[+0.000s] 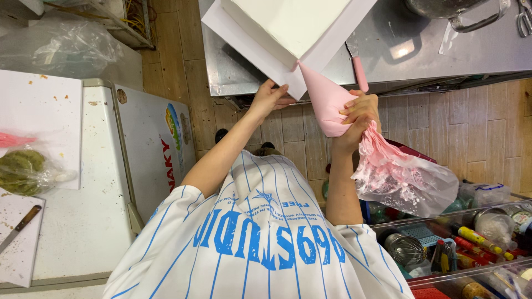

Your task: The person pipes pink frosting from a bag along the lower edge of a rectangular white cake, creating a ruffled border, and then wipes the station with a cloth.

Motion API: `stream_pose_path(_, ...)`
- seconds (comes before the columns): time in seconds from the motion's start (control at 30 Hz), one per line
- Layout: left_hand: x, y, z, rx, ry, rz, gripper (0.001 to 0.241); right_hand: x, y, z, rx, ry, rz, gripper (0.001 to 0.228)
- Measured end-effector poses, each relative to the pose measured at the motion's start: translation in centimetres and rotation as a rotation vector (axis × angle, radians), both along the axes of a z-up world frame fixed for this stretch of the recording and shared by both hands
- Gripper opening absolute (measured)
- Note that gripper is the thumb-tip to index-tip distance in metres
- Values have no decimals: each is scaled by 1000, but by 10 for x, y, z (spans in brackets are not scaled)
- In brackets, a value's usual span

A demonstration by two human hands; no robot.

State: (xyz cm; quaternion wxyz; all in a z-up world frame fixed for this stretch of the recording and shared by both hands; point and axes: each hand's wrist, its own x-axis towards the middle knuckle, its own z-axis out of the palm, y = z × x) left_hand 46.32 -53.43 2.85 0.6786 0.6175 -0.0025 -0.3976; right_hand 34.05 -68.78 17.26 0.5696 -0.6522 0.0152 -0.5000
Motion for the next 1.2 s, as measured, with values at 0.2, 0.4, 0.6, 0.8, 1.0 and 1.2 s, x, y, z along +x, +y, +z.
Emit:
stream_pose_path(0.2,0,1,1,7,-9,-3,41,-1,-3,2,-31,-22,-7,58)
stream_pose_path(0.4,0,2,1,3,-15,6,40,-6,-5,-4,53,-125,-4,57)
stream_pose_path(0.6,6,9,-2,86,-39,-10,42,-18,-11,-34,168,-19,20,50)
stream_pose_path(0.8,30,58,-10,139,-84,65,44,-56,-71,-52,637,-106,263,41)
stream_pose_path(1.0,59,107,-21,211,-62,339,54,-99,-116,-67,829,-121,428,65)
stream_pose_path(1.2,69,96,-42,-385,4,614,82,-111,-118,-90,768,-42,345,31)
